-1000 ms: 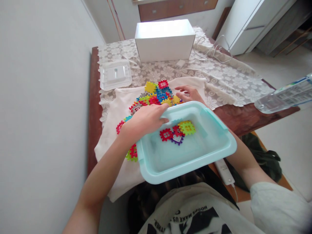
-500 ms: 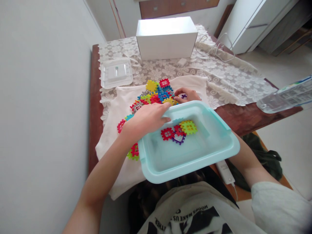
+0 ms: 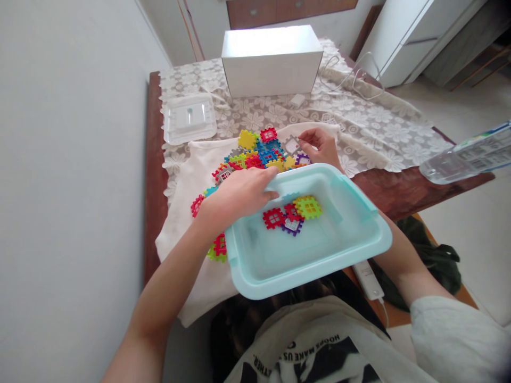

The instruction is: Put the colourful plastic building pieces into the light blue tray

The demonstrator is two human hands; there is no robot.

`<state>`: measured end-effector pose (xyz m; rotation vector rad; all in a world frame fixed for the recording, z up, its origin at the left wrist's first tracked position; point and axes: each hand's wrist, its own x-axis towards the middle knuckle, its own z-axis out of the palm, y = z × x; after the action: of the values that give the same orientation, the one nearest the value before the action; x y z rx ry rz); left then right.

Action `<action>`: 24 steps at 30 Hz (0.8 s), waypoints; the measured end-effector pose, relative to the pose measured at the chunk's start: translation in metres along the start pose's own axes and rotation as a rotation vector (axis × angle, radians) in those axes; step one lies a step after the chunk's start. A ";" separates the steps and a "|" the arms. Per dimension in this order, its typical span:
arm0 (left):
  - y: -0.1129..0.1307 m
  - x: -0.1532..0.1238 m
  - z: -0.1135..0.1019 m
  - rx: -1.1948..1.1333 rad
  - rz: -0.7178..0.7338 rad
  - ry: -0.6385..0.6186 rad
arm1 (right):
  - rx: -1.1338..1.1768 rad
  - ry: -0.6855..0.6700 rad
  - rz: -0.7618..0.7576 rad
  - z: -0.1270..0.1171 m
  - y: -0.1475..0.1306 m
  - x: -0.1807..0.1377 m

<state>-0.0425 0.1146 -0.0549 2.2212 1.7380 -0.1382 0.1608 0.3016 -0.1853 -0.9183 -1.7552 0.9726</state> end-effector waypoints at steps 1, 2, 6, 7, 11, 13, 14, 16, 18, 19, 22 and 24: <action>0.000 0.000 0.000 -0.002 0.000 0.002 | 0.045 0.015 0.022 -0.001 -0.003 0.000; -0.001 0.000 0.001 -0.004 0.002 0.005 | 0.101 0.021 0.048 -0.001 -0.006 0.000; -0.001 0.001 0.001 -0.008 0.006 0.012 | 0.333 -0.065 0.140 -0.003 -0.014 -0.002; -0.001 0.001 0.001 -0.009 0.005 0.011 | 0.382 -0.106 0.155 -0.004 -0.016 -0.003; 0.000 0.000 -0.001 -0.013 0.001 0.003 | 0.531 -0.259 0.179 -0.013 -0.027 -0.013; 0.001 0.000 -0.002 -0.016 -0.006 -0.008 | 0.556 -0.364 0.176 -0.018 -0.034 -0.017; 0.002 0.000 -0.002 -0.018 -0.010 -0.013 | 0.560 -0.420 0.170 -0.020 -0.037 -0.019; 0.002 0.000 -0.003 -0.023 -0.012 -0.019 | 0.552 -0.517 0.158 -0.022 -0.041 -0.021; 0.002 0.000 -0.003 -0.028 -0.011 -0.023 | 0.509 -0.549 0.159 -0.020 -0.041 -0.019; 0.002 0.000 -0.003 -0.030 -0.011 -0.023 | 0.480 -0.526 0.162 -0.018 -0.040 -0.018; 0.002 0.001 -0.002 -0.024 -0.023 -0.019 | 0.405 -0.329 0.147 -0.012 -0.031 -0.010; 0.002 0.001 -0.002 -0.010 -0.028 -0.016 | 0.346 -0.208 0.122 -0.011 -0.022 -0.004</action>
<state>-0.0409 0.1157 -0.0534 2.1828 1.7581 -0.1529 0.1684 0.2914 -0.1638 -0.7270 -1.6408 1.4435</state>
